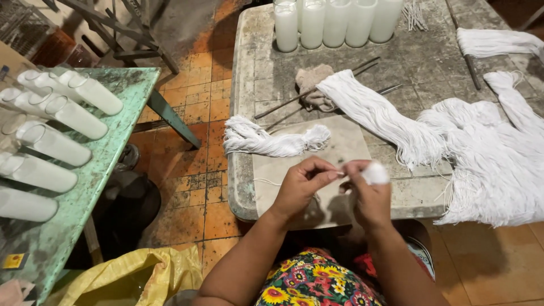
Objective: Tie knots around bundles of white candle wicks at regular intervals to prepare them for production
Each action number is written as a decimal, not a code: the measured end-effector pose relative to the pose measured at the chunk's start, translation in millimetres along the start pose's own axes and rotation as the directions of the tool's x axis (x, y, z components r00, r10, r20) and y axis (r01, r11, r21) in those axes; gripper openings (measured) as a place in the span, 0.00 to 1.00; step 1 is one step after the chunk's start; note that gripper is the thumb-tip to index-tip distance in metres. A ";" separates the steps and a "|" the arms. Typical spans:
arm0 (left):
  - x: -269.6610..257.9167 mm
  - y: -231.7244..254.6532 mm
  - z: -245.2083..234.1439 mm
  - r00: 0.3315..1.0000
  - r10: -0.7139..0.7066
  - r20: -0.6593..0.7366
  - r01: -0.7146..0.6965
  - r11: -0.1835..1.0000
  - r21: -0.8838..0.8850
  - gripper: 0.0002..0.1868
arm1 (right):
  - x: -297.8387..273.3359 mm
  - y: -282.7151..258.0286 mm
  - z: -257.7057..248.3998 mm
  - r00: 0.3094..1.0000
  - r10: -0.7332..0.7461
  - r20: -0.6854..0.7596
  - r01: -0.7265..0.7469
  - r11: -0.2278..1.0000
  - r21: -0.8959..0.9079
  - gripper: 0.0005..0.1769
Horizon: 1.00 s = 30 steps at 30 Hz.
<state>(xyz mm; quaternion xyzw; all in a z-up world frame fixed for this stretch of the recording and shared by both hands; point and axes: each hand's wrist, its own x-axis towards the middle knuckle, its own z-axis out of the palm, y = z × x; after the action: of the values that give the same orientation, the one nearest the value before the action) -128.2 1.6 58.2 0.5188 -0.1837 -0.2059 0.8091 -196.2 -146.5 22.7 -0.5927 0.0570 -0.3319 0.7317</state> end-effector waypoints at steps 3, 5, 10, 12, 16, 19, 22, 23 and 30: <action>-5.5 21.2 4.2 0.963 0.201 0.178 -0.241 0.939 0.244 0.08 | -0.5 24.8 -5.7 0.924 0.305 0.230 -0.344 0.926 0.154 0.06; -5.7 20.3 1.6 0.923 0.179 0.342 -0.282 0.918 0.280 0.10 | -4.1 11.2 7.5 0.773 0.550 0.316 -0.633 0.687 0.357 0.10; 4.4 3.5 -4.3 0.964 0.252 0.083 -0.264 0.937 0.227 0.09 | -4.2 -29.8 24.2 0.875 0.461 0.147 -0.481 0.859 0.173 0.10; 3.4 7.7 -2.2 0.961 0.272 -0.040 -0.260 0.946 0.192 0.09 | -5.6 -31.5 21.9 0.943 0.320 0.087 -0.327 0.941 0.082 0.10; -3.5 24.7 5.4 0.878 0.479 0.007 -0.423 0.766 0.484 0.07 | -5.7 -27.6 13.9 0.988 0.004 0.152 0.018 0.989 -0.145 0.07; -6.6 27.2 6.9 0.786 0.601 0.146 -0.533 0.539 0.652 0.06 | -0.4 -37.5 15.2 0.973 -0.125 0.195 0.186 0.924 -0.333 0.06; -10.1 24.1 7.0 0.852 0.503 0.145 -0.490 0.668 0.560 0.05 | 2.6 -33.6 12.6 0.965 -0.159 0.207 0.228 0.899 -0.374 0.04; -10.5 23.7 7.4 0.928 0.355 0.110 -0.369 0.849 0.377 0.05 | 3.5 -28.5 10.4 0.970 -0.144 0.194 0.202 0.923 -0.328 0.03; -2.3 15.3 4.3 0.955 0.295 0.032 -0.296 0.940 0.168 0.07 | -1.1 -39.0 21.4 0.973 -0.191 0.126 0.210 0.966 -0.153 0.06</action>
<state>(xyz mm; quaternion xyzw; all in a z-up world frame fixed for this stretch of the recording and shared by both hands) -130.2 5.3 73.6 0.5520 -0.2791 -0.0673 0.7829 -203.1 -131.2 63.9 -0.6715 -0.0166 -0.3651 0.6447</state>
